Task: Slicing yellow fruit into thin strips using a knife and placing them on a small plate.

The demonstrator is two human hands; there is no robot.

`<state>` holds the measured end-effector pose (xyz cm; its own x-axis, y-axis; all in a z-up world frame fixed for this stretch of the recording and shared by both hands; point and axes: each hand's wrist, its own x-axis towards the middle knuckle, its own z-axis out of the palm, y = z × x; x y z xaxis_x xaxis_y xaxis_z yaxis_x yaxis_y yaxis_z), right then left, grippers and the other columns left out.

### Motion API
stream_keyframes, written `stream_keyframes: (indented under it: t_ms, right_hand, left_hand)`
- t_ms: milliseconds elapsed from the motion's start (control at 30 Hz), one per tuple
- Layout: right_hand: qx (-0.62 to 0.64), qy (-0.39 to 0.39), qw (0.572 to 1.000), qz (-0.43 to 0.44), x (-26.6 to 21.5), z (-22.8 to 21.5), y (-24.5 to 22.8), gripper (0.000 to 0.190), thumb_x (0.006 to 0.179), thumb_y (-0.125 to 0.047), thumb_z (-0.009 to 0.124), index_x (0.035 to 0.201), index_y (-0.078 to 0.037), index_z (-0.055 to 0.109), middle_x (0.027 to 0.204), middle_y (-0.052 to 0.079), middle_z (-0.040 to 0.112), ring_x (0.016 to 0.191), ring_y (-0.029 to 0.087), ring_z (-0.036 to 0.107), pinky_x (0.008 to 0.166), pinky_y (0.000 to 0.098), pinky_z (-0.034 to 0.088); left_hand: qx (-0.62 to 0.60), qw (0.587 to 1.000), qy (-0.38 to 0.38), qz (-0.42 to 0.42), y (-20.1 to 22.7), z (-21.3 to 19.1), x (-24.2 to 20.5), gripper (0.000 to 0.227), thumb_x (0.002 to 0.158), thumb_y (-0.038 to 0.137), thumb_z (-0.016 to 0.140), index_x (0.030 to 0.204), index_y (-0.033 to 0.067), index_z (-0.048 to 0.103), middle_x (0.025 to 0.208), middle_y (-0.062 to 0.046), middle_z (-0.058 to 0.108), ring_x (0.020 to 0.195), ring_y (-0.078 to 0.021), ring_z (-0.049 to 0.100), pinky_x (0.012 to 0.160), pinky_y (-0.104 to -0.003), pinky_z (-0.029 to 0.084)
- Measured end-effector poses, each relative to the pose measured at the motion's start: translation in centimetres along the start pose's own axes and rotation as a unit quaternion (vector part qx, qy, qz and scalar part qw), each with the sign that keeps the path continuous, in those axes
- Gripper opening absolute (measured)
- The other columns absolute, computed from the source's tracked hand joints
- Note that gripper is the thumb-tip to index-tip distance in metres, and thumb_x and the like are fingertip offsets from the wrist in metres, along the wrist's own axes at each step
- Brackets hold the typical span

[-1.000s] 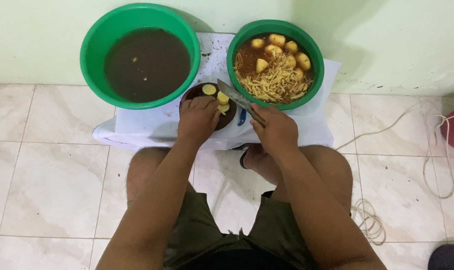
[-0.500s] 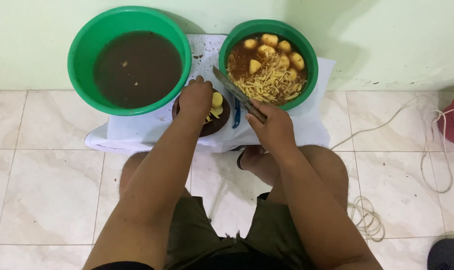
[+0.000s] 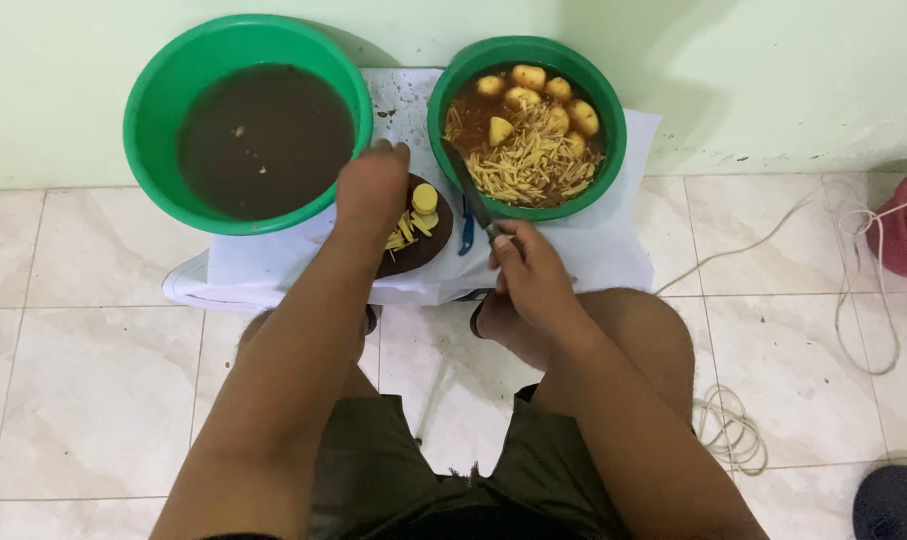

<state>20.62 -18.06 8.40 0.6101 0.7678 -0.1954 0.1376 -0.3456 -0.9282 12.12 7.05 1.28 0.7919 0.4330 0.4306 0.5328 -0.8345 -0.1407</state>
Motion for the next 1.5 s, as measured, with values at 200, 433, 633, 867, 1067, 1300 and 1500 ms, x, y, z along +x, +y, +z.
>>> stream_keyframes:
  t_ms: [200, 433, 633, 867, 1067, 1300, 1500]
  right_hand:
    - [-0.055, -0.153, 0.987, -0.009, -2.2, 3.1, 1.2, 0.03, 0.107, -0.022, 0.044, 0.13, -0.009, 0.059, 0.079, 0.009, 0.068, 0.062, 0.019, 0.065, 0.06, 0.0351, 0.054]
    - [-0.104, -0.209, 0.972, -0.013, -1.3, 6.1, 4.1, 0.031, 0.108, -0.022, 0.046, 0.131, -0.006, 0.059, 0.083, 0.012, 0.07, 0.068, 0.019, 0.065, 0.061, 0.0343, 0.054]
    - [-0.123, -0.139, 0.983, -0.003, -0.8, 5.0, 3.2, 0.03, 0.109, -0.026, 0.046, 0.128, -0.009, 0.061, 0.082, 0.01, 0.069, 0.073, 0.02, 0.063, 0.065, 0.0355, 0.054]
    - [-0.132, -0.112, 0.985, -0.004, -2.3, 5.3, 2.5, 0.029, 0.107, -0.023, 0.045, 0.128, -0.01, 0.061, 0.08, 0.011, 0.07, 0.073, 0.022, 0.065, 0.065, 0.0363, 0.053]
    - [-0.141, -0.117, 0.983, -0.014, -2.9, 6.0, 3.0, 0.03, 0.107, -0.022, 0.046, 0.128, -0.008, 0.06, 0.08, 0.011, 0.071, 0.072, 0.022, 0.066, 0.064, 0.0365, 0.053]
    - [-0.101, -0.12, 0.987, -0.041, -2.8, 6.6, 3.5, 0.029, 0.108, -0.019, 0.043, 0.126, -0.004, 0.06, 0.078, 0.011, 0.07, 0.067, 0.02, 0.064, 0.06, 0.0347, 0.053]
    - [-0.101, -0.114, 0.987, -0.044, -3.1, 6.6, 3.3, 0.029, 0.108, -0.017, 0.042, 0.128, -0.003, 0.059, 0.079, 0.012, 0.069, 0.068, 0.02, 0.065, 0.06, 0.0361, 0.054]
  left_hand:
    - [-0.327, 0.899, 0.025, -0.291, -1.9, -9.4, -6.3, 0.024, 0.091, 0.013, 0.071, 0.114, 0.012, 0.075, 0.098, -0.012, 0.073, 0.091, -0.0325, 0.071, 0.082, -0.045, 0.058]
    - [-0.398, 0.807, -0.064, -0.431, -2.5, -6.3, -13.0, 0.027, 0.091, 0.015, 0.066, 0.117, 0.0122, 0.072, 0.097, -0.01, 0.076, 0.085, -0.0229, 0.073, 0.077, -0.036, 0.059]
    - [-0.437, 0.805, -0.073, -0.394, -2.5, -4.5, -12.6, 0.019, 0.093, 0.011, 0.068, 0.111, 0.0109, 0.076, 0.099, -0.015, 0.076, 0.093, -0.0317, 0.075, 0.081, -0.044, 0.059]
    - [-0.332, 0.902, -0.083, -0.263, -0.7, -6.6, -11.0, 0.022, 0.097, 0.01, 0.068, 0.117, 0.0078, 0.076, 0.108, -0.014, 0.073, 0.102, -0.0305, 0.073, 0.091, -0.04, 0.059]
    - [-0.236, 0.94, -0.157, -0.192, -0.3, -5.1, -11.7, 0.032, 0.092, 0.03, 0.078, 0.118, 0.0118, 0.073, 0.116, -0.007, 0.064, 0.111, -0.0278, 0.067, 0.092, -0.045, 0.055]
    - [-0.298, 0.917, -0.162, -0.212, -0.7, -4.7, -12.2, 0.04, 0.091, 0.025, 0.076, 0.128, 0.0111, 0.068, 0.118, -0.008, 0.064, 0.11, -0.0293, 0.068, 0.091, -0.048, 0.054]
    - [-0.404, 0.86, -0.118, -0.288, -1.1, -5.2, -12.4, 0.023, 0.098, 0.012, 0.067, 0.12, 0.0144, 0.068, 0.108, -0.01, 0.069, 0.106, -0.0314, 0.071, 0.091, -0.045, 0.056]
